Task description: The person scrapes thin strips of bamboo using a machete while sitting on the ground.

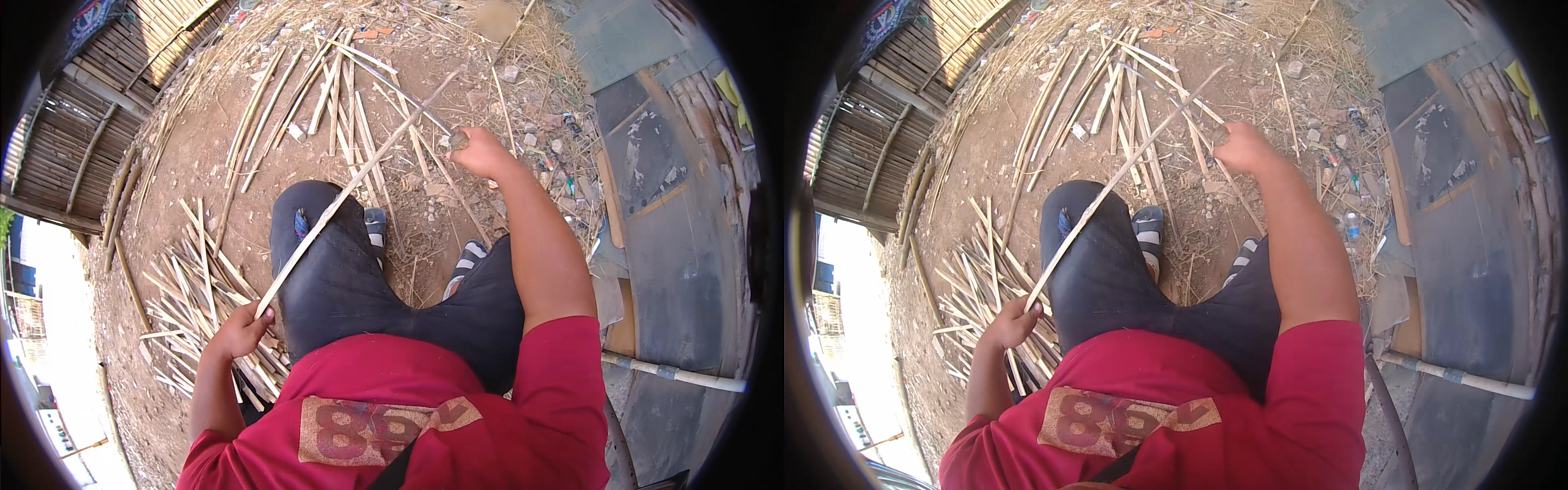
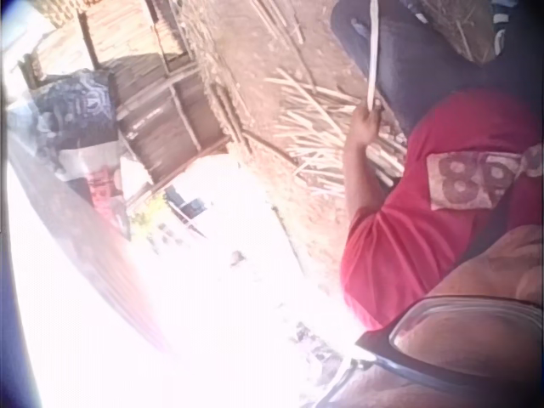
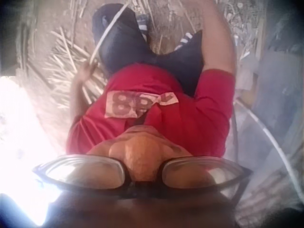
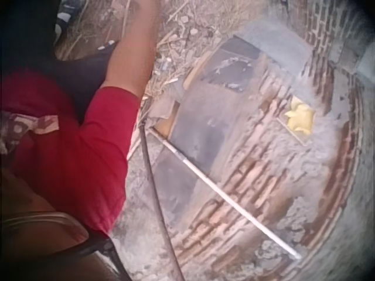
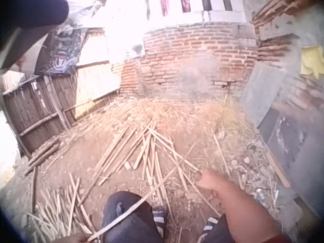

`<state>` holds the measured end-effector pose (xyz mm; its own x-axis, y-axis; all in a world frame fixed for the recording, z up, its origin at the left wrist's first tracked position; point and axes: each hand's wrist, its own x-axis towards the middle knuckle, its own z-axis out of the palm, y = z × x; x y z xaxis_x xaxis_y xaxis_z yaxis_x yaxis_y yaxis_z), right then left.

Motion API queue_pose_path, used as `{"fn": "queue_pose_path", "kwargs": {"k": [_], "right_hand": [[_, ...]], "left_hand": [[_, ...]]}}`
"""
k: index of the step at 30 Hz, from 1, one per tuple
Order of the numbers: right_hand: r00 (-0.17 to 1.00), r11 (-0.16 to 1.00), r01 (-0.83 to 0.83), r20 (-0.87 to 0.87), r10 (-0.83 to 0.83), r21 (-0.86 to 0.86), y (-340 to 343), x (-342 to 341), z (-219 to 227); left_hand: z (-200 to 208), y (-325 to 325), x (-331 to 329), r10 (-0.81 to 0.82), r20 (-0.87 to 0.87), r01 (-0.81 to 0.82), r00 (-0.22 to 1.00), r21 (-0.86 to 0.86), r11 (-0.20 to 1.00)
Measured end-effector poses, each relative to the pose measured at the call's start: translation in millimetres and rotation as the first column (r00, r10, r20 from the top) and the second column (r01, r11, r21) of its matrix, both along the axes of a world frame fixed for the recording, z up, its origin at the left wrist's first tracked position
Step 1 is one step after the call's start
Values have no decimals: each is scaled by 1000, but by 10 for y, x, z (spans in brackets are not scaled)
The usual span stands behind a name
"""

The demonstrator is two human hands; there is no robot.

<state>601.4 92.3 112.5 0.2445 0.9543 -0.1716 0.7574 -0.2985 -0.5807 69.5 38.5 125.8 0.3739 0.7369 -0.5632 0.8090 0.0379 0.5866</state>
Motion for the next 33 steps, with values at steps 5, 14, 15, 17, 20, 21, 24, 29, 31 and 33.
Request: {"fn": "queue_pose_path", "kwargs": {"k": [5, 14, 15, 17, 20, 21, 24, 29, 31, 33], "right_hand": [[992, 992, -122, 19, 121, 22, -27, -119, -8], [945, 927, -327, -37, 326, -184, -110, -236, 154], [948, 939, -315, -6, 317, -141, -121, -297, 176], [955, 956, -290, 53, 292, -53, -123, -428, 217], [883, 898, -439, 187, 431, 6, -171, -702, 309], [836, 864, -502, 238, 495, -33, -205, -753, 395], [941, 944, -311, 101, 322, -115, -165, -274, 146], [966, 968, -246, 73, 249, -50, -118, -361, 237], [933, 946, -322, 181, 310, 41, -153, -531, 202], [854, 895, -446, 302, 425, 3, -187, -718, 354]], "left_hand": [[214, -57, 29, -20, -88, 27, 996, 79, 997], [13, -61, 283, -47, -169, 106, 984, 360, 927], [38, -51, 299, -37, -170, 92, 985, 331, 939], [-59, -81, 195, -49, -110, 86, 993, 372, 924], [-80, -120, 158, -44, -98, 76, 994, 352, 933], [-94, -110, 160, -40, -113, 78, 993, 349, 934], [-76, -76, 296, -5, -64, 24, 998, 302, 953], [-77, -73, 206, -27, -111, 64, 993, 338, 939], [-107, -111, 141, -19, -103, 50, 994, 309, 950], [-77, -104, 144, -52, -78, 76, 996, 338, 938]]}}
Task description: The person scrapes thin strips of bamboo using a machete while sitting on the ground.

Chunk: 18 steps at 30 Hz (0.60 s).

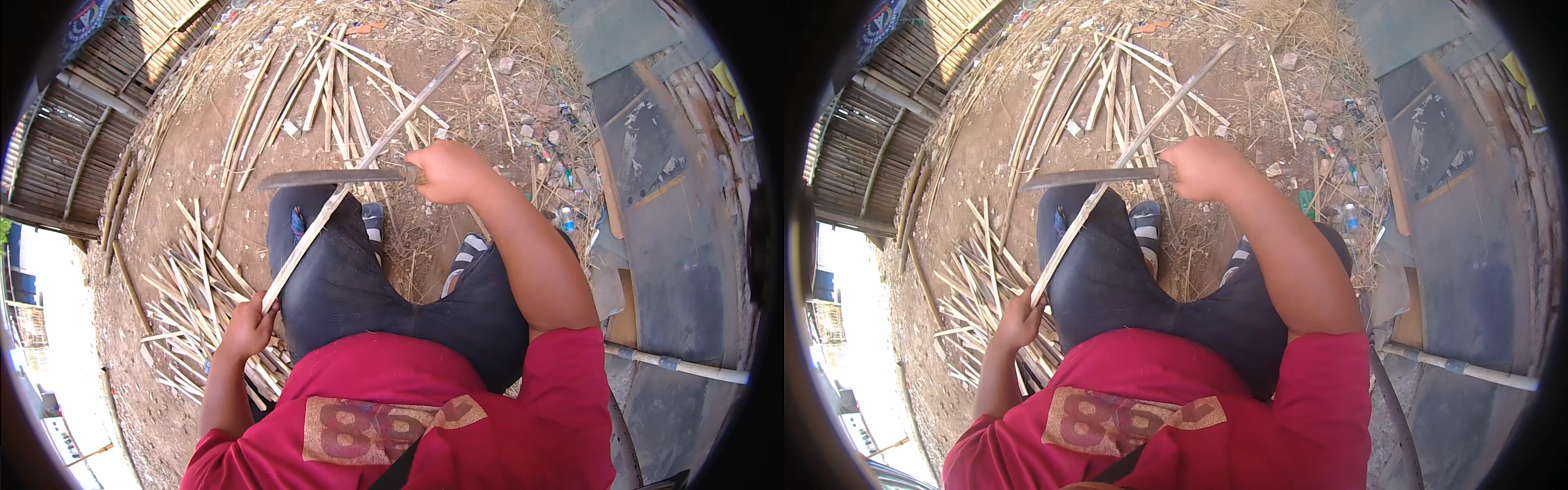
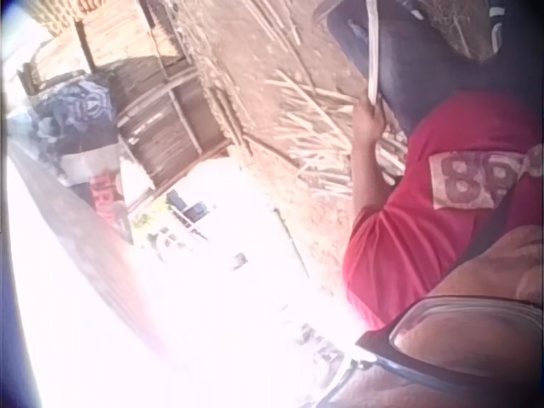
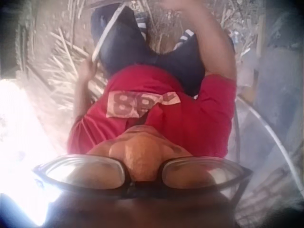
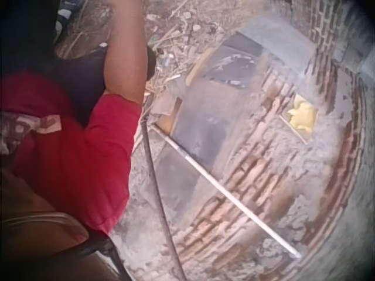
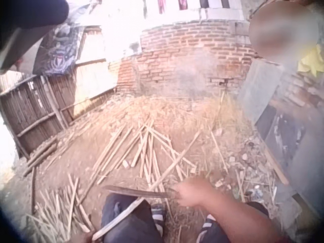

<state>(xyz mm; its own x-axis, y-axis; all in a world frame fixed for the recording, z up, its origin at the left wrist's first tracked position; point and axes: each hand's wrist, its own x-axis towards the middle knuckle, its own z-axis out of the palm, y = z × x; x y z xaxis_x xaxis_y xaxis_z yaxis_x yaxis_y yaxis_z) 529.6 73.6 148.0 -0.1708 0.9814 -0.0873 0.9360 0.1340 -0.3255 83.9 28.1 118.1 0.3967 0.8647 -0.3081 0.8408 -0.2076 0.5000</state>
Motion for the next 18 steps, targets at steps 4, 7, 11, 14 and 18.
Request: {"fn": "queue_pose_path", "kwargs": {"k": [4, 7, 11, 14, 18], "right_hand": [[939, 959, 262, -201, -279, -107, 122, 407, -249], [839, 865, 489, -212, -501, -112, 138, 876, -312], [888, 907, 414, -252, -384, 77, 108, 736, -364], [969, 979, 205, -141, -201, 14, 73, 285, -165], [998, 996, 53, -22, -55, -72, 32, 241, 31]], "left_hand": [[-27, 70, 6, 9, -52, -12, 999, -61, 998], [60, 56, -15, -16, -76, 16, 997, 8, 1000], [79, 55, -74, 3, -36, -5, 999, -46, 999], [21, 36, -77, -27, -7, 27, 1000, 0, 1000], [-32, 47, -20, -12, -25, 12, 1000, 14, 1000]]}}
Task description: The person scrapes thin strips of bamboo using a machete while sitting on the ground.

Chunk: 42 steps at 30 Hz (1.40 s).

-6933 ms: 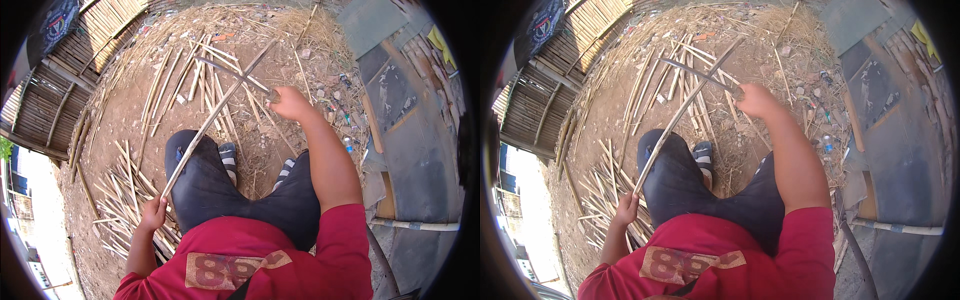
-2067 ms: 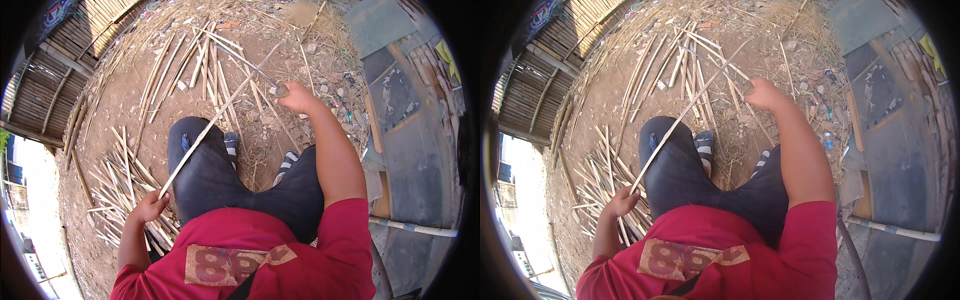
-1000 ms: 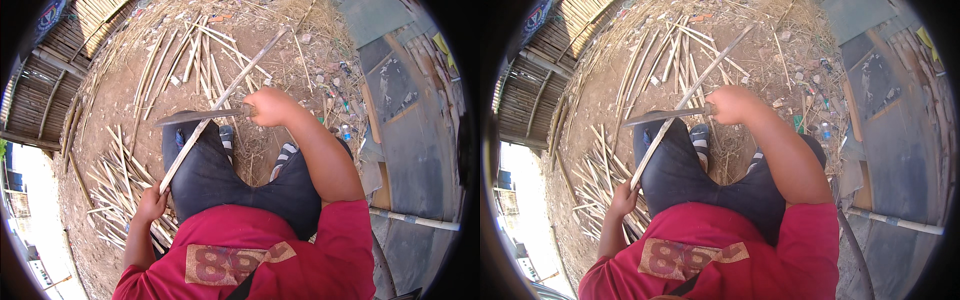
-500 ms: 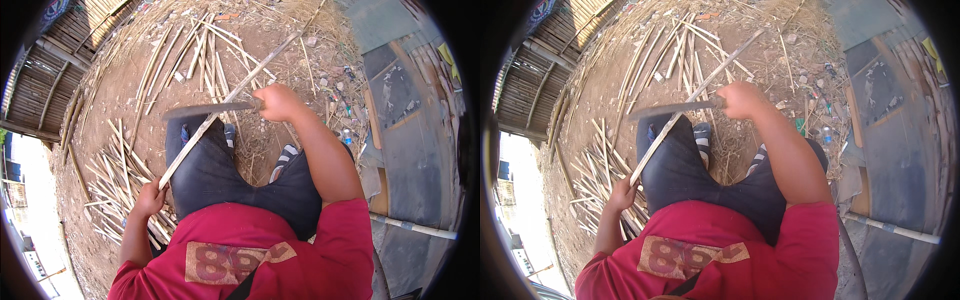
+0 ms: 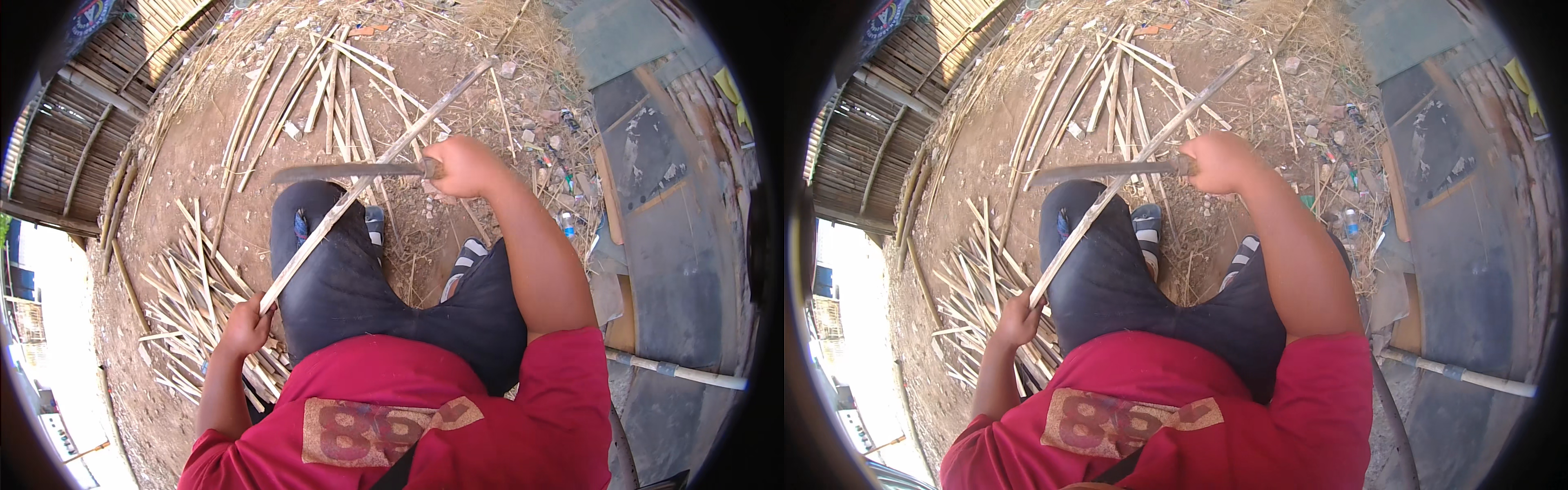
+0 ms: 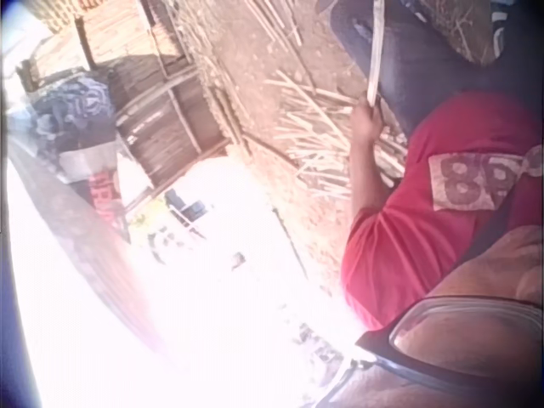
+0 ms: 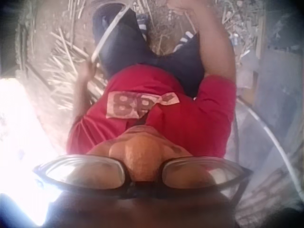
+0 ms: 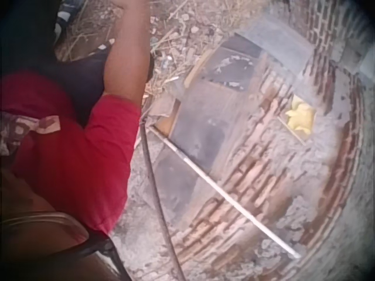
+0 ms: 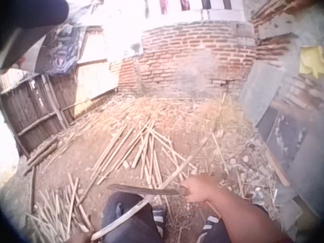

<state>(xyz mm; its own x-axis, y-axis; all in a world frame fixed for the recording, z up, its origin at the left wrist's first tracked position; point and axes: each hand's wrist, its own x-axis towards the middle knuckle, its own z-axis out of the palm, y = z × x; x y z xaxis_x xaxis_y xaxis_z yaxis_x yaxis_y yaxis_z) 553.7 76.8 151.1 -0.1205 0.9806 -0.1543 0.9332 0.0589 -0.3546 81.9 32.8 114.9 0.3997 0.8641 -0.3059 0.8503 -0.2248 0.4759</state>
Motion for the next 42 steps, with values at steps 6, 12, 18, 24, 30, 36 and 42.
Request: {"fn": "queue_pose_path", "kwargs": {"k": [6, 12, 18, 24, 30, 36, 42], "right_hand": [[976, 982, 186, -107, -188, -27, 36, 218, -141], [998, 1000, -22, -64, 23, 15, -46, -149, -22], [815, 847, 527, -326, -479, 73, 67, 804, -300], [950, 950, 271, -204, -238, 153, 51, 372, -223], [987, 999, -47, -155, 51, 28, -92, 72, 66], [949, 935, 296, -171, -264, 197, 5, 507, -119], [995, 999, -19, -93, 24, 45, -34, -93, 3]], "left_hand": [[-12, 32, 7, 7, 53, -6, 999, -9, 1000], [38, -34, 49, 17, 8, -17, 1000, -15, 1000], [-33, -28, -56, -2, -4, 2, 1000, 13, 1000], [-48, -28, -139, 26, 20, -24, 999, -106, 994], [-166, 78, -259, 73, 184, -3, 980, -356, 935], [-6, 26, -181, 157, 138, -81, 978, -442, 893], [2, 85, -190, 239, 102, -137, 966, -581, 803]]}}
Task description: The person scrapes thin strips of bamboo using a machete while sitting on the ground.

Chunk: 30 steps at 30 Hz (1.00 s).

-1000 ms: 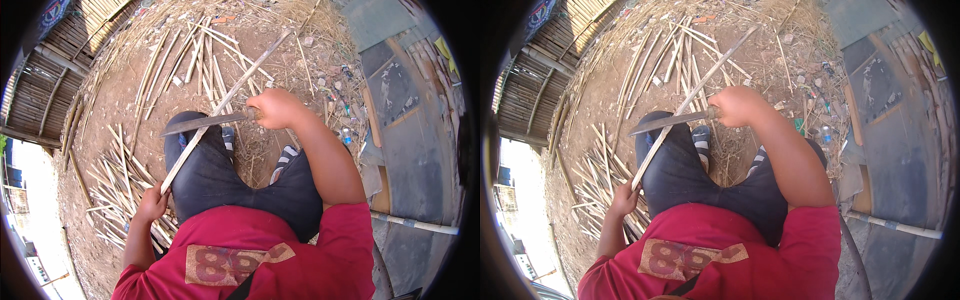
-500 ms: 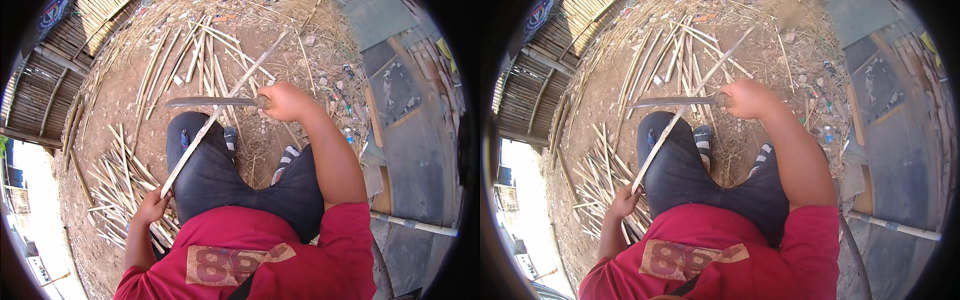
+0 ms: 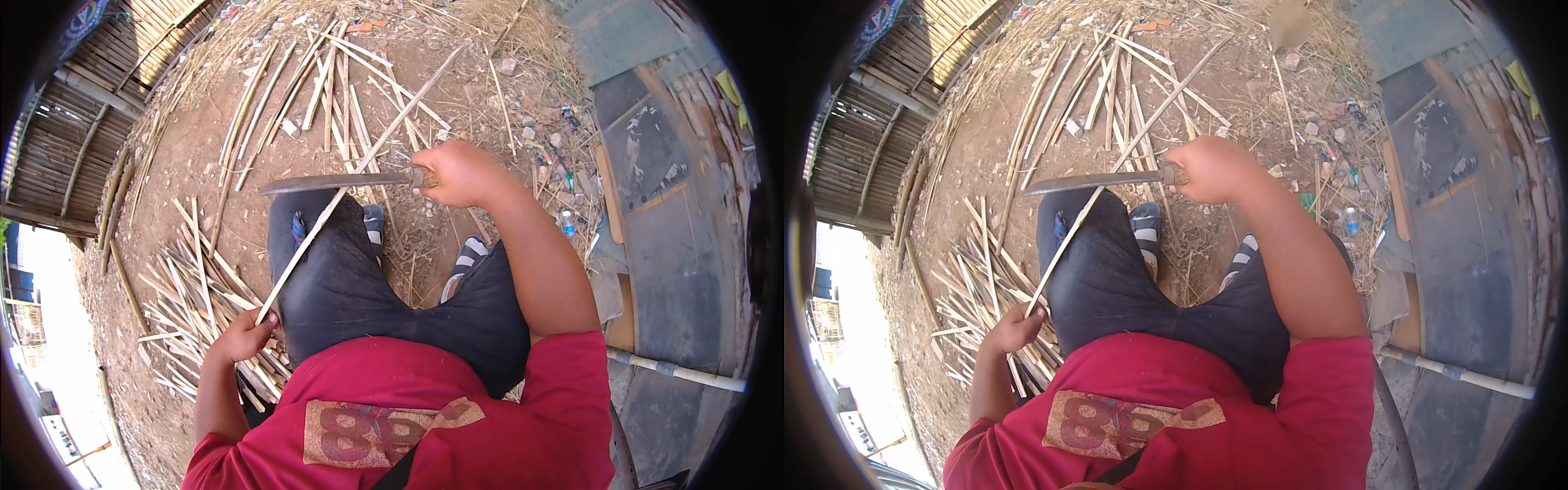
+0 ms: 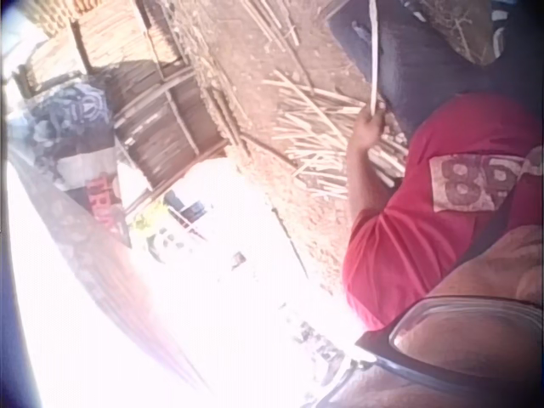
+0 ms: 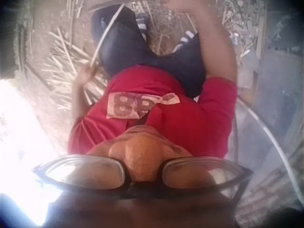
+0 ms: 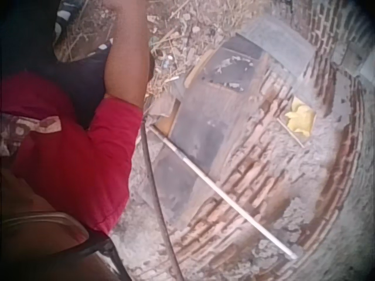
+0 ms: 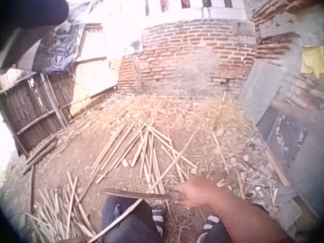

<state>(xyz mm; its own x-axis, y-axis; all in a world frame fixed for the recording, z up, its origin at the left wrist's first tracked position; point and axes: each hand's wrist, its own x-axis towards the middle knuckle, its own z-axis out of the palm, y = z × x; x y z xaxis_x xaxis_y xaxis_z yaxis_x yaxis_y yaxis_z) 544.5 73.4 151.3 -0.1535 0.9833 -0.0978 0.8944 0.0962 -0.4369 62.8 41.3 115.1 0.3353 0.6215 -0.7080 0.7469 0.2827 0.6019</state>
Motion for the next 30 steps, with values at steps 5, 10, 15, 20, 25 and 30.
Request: {"fn": "queue_pose_path", "kwargs": {"k": [5, 10, 15, 20, 25, 30], "right_hand": [[881, 917, 383, -253, -400, -117, 239, 648, -333], [920, 931, 354, -216, -328, 94, 146, 699, -487], [998, 1000, -6, -62, 6, -11, -31, 93, 31], [923, 927, 361, -177, -340, 100, 123, 637, -343], [930, 944, 328, -190, -316, 36, 147, 659, -290], [997, 998, 61, -38, -61, 12, 53, 351, -87]], "left_hand": [[-38, 104, -67, 18, 69, -14, 997, -52, 999], [83, 82, -33, 20, 24, -18, 1000, -72, 997], [-58, 88, -66, 8, 42, -5, 999, -72, 997], [-55, 105, -5, 18, -7, -19, 1000, -57, 998], [-24, 10, 28, -87, -98, 101, 991, 152, 983], [-199, -145, -20, -104, -70, 124, 992, 416, 901]]}}
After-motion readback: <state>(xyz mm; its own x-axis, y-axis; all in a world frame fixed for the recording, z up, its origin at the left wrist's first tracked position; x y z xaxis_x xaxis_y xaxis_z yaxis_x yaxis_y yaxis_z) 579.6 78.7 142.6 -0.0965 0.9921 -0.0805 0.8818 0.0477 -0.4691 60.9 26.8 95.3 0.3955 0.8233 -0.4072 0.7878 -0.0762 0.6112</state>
